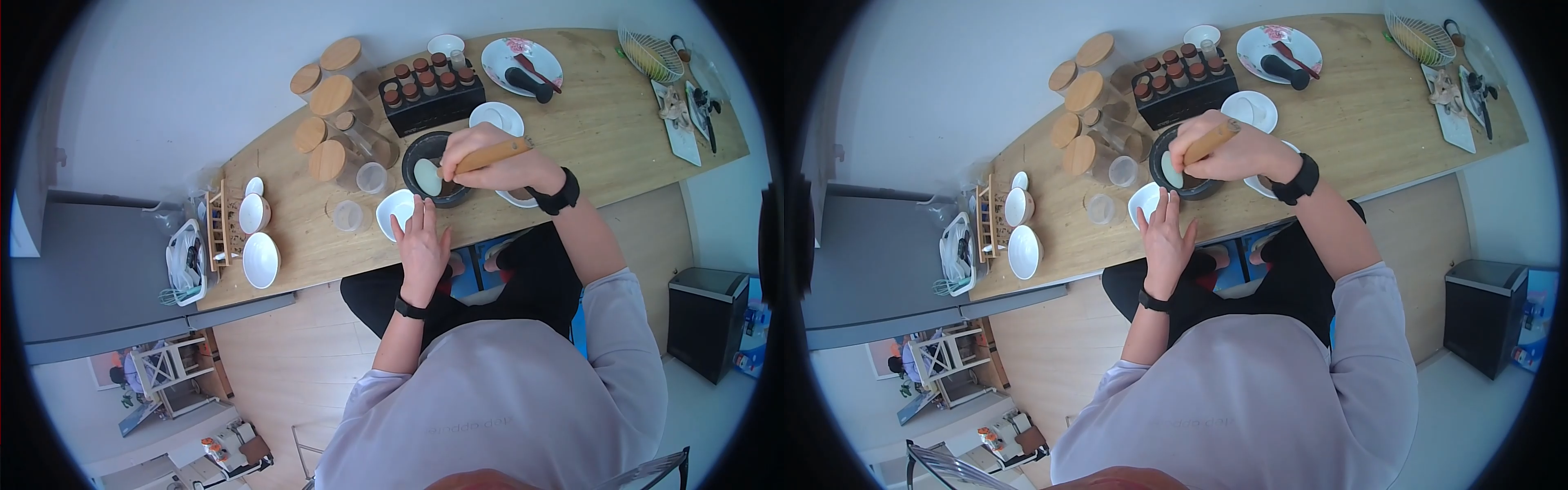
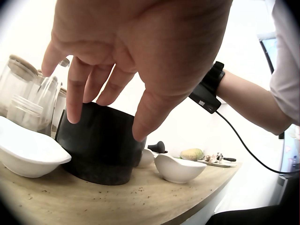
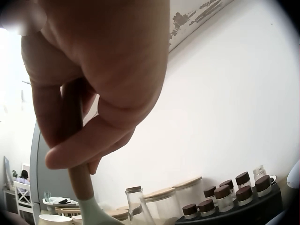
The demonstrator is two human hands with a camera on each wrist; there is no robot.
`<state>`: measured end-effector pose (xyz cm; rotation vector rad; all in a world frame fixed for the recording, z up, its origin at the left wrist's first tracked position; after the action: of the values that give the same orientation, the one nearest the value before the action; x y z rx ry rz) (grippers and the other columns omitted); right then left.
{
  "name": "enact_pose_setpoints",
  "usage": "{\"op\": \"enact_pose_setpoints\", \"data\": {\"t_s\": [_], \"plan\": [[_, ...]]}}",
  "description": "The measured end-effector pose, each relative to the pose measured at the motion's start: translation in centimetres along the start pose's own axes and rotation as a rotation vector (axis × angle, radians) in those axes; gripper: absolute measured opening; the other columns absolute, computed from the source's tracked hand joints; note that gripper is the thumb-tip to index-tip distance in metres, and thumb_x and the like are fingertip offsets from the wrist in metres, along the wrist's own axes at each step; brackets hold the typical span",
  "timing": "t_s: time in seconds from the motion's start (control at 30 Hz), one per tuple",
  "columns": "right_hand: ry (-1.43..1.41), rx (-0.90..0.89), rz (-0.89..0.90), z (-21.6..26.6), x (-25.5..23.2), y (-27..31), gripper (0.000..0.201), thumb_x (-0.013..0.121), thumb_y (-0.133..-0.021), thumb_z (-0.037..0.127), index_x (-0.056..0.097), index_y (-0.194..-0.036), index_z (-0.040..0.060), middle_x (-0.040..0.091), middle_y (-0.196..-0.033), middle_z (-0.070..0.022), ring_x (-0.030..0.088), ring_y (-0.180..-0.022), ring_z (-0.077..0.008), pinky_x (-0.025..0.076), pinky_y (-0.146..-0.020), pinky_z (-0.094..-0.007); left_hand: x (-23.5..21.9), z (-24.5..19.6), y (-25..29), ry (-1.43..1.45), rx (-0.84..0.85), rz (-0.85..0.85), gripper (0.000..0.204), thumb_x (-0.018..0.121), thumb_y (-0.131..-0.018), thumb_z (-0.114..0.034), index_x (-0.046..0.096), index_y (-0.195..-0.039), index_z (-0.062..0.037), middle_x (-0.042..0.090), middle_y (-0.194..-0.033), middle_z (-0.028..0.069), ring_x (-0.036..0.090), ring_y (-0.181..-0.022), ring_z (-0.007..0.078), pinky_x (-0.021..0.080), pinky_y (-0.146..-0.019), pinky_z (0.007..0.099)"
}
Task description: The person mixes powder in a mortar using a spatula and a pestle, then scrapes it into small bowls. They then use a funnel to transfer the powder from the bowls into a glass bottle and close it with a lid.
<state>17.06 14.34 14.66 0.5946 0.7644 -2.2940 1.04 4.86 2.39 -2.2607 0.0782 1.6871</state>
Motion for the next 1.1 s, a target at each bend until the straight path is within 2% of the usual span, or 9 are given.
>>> {"op": "enact_pose_setpoints", "data": {"t_s": [0.07, 0.17, 0.2, 0.3, 0.5, 0.6, 0.7, 0.9, 1.1], "plan": [[-0.024, -0.02, 0.053, -0.7, -0.4, 1.1, 0.004, 0.071, -0.075, 0.003, 0.07, -0.077, 0.0057, 0.07, -0.085, -0.0081, 0.067, -0.08, -0.0228, 0.052, -0.069, -0.0316, 0.1, 0.0, 0.0, 0.002, -0.002, 0.005, 0.07, 0.076, -0.08, -0.021, 0.048, -0.139, 0.0028, 0.049, -0.144, 0.022, 0.06, -0.114, 0.0284, 0.024, -0.117, 0.0571], [-0.078, 0.069, 0.028, -1.6, -1.6, 2.1, 0.004, 0.071, -0.075, 0.003, 0.07, -0.077, 0.0059, 0.07, -0.088, -0.0085, 0.067, -0.082, -0.0227, 0.052, -0.07, -0.0318, 0.2, -0.1, -0.1, 0.013, -0.009, -0.004, 0.07, 0.076, -0.08, -0.021, 0.048, -0.139, 0.0028, 0.049, -0.144, 0.0219, 0.059, -0.114, 0.0286, 0.024, -0.117, 0.0571], [-0.082, 0.121, 0.011, -1.9, -1.9, 2.0, 0.005, 0.072, -0.075, 0.002, 0.07, -0.077, 0.0059, 0.071, -0.09, -0.0092, 0.067, -0.083, -0.022, 0.052, -0.071, -0.0318, 0.2, -0.1, -0.1, 0.014, -0.008, -0.004, 0.07, 0.076, -0.079, -0.021, 0.048, -0.139, 0.0028, 0.049, -0.144, 0.0219, 0.059, -0.114, 0.0288, 0.024, -0.117, 0.0571], [-0.096, 0.069, -0.091, -1.4, -2.1, 1.4, 0.006, 0.073, -0.074, 0.002, 0.07, -0.078, 0.0058, 0.071, -0.091, -0.0098, 0.067, -0.083, -0.0216, 0.052, -0.072, -0.0312, 0.1, 0.0, 0.0, 0.015, -0.001, 0.0, 0.07, 0.076, -0.079, -0.02, 0.049, -0.139, 0.0028, 0.049, -0.144, 0.0219, 0.059, -0.114, 0.029, 0.024, -0.117, 0.0573], [-0.177, 0.112, 0.031, -2.6, -1.3, 2.0, 0.006, 0.072, -0.074, 0.0, 0.07, -0.078, 0.0045, 0.07, -0.091, -0.0092, 0.066, -0.083, -0.0205, 0.052, -0.074, -0.0314, 0.0, 0.0, 0.0, 0.011, -0.004, 0.003, 0.069, 0.075, -0.08, -0.021, 0.049, -0.139, 0.0031, 0.049, -0.144, 0.022, 0.06, -0.114, 0.0288, 0.023, -0.117, 0.0575], [-0.182, 0.163, -0.04, -3.1, -2.7, 2.6, 0.007, 0.069, -0.076, 0.002, 0.071, -0.083, 0.0034, 0.071, -0.082, -0.004, 0.065, -0.078, -0.0152, 0.051, -0.07, -0.0292, 0.0, -0.1, -0.1, 0.017, -0.009, 0.005, 0.069, 0.075, -0.08, -0.021, 0.049, -0.139, 0.0033, 0.049, -0.144, 0.0223, 0.06, -0.114, 0.0287, 0.023, -0.117, 0.0575], [-0.37, 0.286, -0.201, -3.4, -3.2, 2.8, 0.006, 0.07, -0.079, 0.003, 0.07, -0.085, 0.0027, 0.07, -0.08, -0.0027, 0.064, -0.074, -0.0114, 0.05, -0.065, -0.0264, 0.0, -0.1, -0.1, 0.021, -0.006, -0.007, 0.069, 0.075, -0.079, -0.021, 0.049, -0.139, 0.0031, 0.049, -0.144, 0.0223, 0.06, -0.113, 0.0286, 0.023, -0.117, 0.0576], [-0.369, 0.417, -0.368, -5.4, -0.5, 2.0, 0.006, 0.069, -0.083, 0.006, 0.068, -0.088, 0.0023, 0.066, -0.075, -0.0015, 0.063, -0.067, -0.0085, 0.048, -0.061, -0.0247, -0.1, 0.0, -0.1, 0.02, -0.014, -0.016, 0.068, 0.076, -0.078, -0.02, 0.051, -0.137, 0.0024, 0.05, -0.143, 0.0217, 0.06, -0.114, 0.0281, 0.023, -0.117, 0.0576], [-0.279, 0.448, -0.26, -5.1, -0.4, 3.9, 0.006, 0.068, -0.085, 0.007, 0.067, -0.089, 0.0021, 0.066, -0.075, -0.0022, 0.063, -0.066, -0.0081, 0.048, -0.06, -0.024, -0.1, 0.0, -0.1, 0.031, -0.031, -0.011, 0.067, 0.075, -0.079, -0.02, 0.051, -0.137, 0.0016, 0.05, -0.143, 0.0212, 0.06, -0.115, 0.0269, 0.023, -0.117, 0.0576]]}}
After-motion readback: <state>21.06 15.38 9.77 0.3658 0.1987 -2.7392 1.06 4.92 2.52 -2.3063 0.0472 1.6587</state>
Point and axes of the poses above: each hand's wrist, its own y-axis away from the middle knuckle, its own x-axis out of the palm, z = x × y, the point moved 5 cm from there along -y, towards the middle knuckle
